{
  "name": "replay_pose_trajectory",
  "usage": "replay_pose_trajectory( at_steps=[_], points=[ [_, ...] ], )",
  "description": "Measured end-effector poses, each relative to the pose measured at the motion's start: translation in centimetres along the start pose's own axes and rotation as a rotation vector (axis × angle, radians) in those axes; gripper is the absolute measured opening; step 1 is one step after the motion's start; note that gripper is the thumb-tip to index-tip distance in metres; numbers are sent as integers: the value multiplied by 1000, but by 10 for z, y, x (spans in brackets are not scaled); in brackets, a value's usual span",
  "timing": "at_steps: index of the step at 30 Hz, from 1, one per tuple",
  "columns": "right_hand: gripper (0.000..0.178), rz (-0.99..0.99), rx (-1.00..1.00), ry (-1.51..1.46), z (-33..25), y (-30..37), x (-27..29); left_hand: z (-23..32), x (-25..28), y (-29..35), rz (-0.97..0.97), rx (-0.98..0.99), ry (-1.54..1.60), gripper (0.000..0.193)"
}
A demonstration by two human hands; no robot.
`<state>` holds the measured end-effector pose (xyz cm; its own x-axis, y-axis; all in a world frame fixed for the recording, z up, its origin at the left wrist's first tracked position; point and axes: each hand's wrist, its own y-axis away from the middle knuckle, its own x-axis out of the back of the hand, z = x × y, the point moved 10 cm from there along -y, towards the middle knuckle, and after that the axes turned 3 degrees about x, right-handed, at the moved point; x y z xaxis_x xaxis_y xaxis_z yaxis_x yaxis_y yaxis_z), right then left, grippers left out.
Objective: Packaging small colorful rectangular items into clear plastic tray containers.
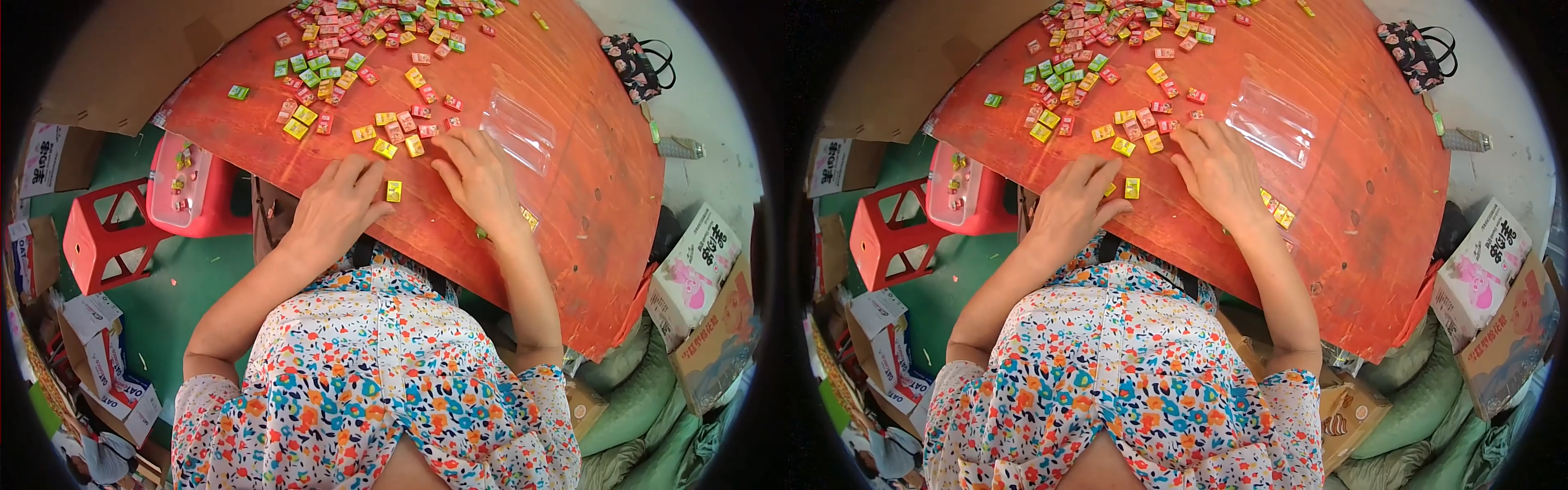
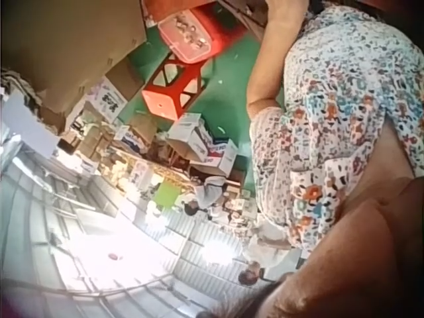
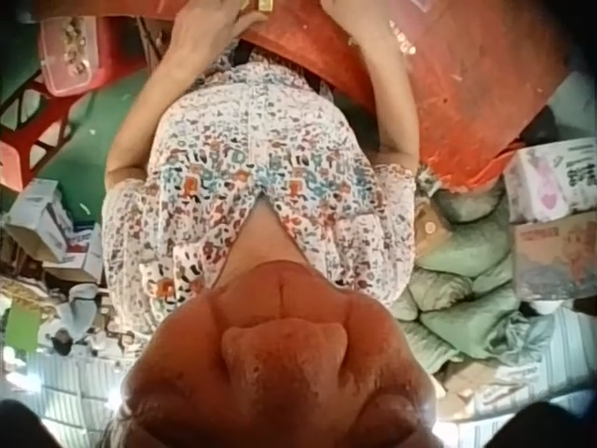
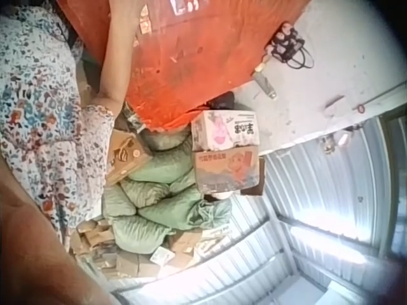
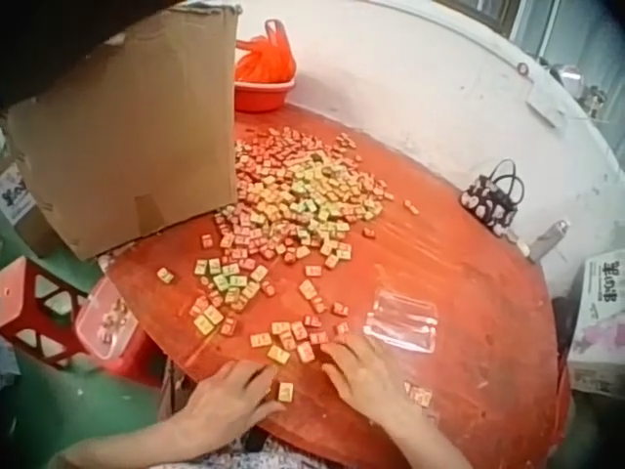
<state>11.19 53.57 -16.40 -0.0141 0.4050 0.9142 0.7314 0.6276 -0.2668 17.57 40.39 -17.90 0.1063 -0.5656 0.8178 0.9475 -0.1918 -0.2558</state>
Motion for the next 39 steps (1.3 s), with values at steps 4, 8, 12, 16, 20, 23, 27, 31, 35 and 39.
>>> replay_pose_trajectory(
  at_steps=[4, 8, 12, 16, 20, 23, 27, 31, 35, 39],
  points=[
    [29, 66, 121, 39, -5, -13, 13, 7, -11, -1, -95, -69, 99, 35],
    [28, 5, 157, 94, 0, -22, -6, 4, -2, -1, -91, -86, 155, 32],
    [26, -9, 80, 142, 5, -19, -4, -13, 6, 4, -80, -3, 209, 33],
    [23, 42, -119, -79, 3, -8, 7, -20, 12, 8, -86, 13, 261, 33],
    [23, 92, -239, -399, -39, 9, -7, -22, 18, 9, -99, 13, 245, 32],
    [24, 72, -263, -323, -49, 12, -24, -19, 17, 7, -101, -3, 250, 34],
    [30, 1, -237, -260, -46, 12, -23, -10, 13, 8, -124, 3, 253, 38],
    [34, -15, -5, -205, -48, 20, -12, 2, 2, 9, -60, -74, 105, 38],
    [31, -35, 20, -209, -39, 23, -15, 9, -7, 4, -19, -82, 86, 34],
    [28, -16, -20, -286, -23, 12, -7, 5, 8, -11, -17, -4, 241, 32]
  ],
)
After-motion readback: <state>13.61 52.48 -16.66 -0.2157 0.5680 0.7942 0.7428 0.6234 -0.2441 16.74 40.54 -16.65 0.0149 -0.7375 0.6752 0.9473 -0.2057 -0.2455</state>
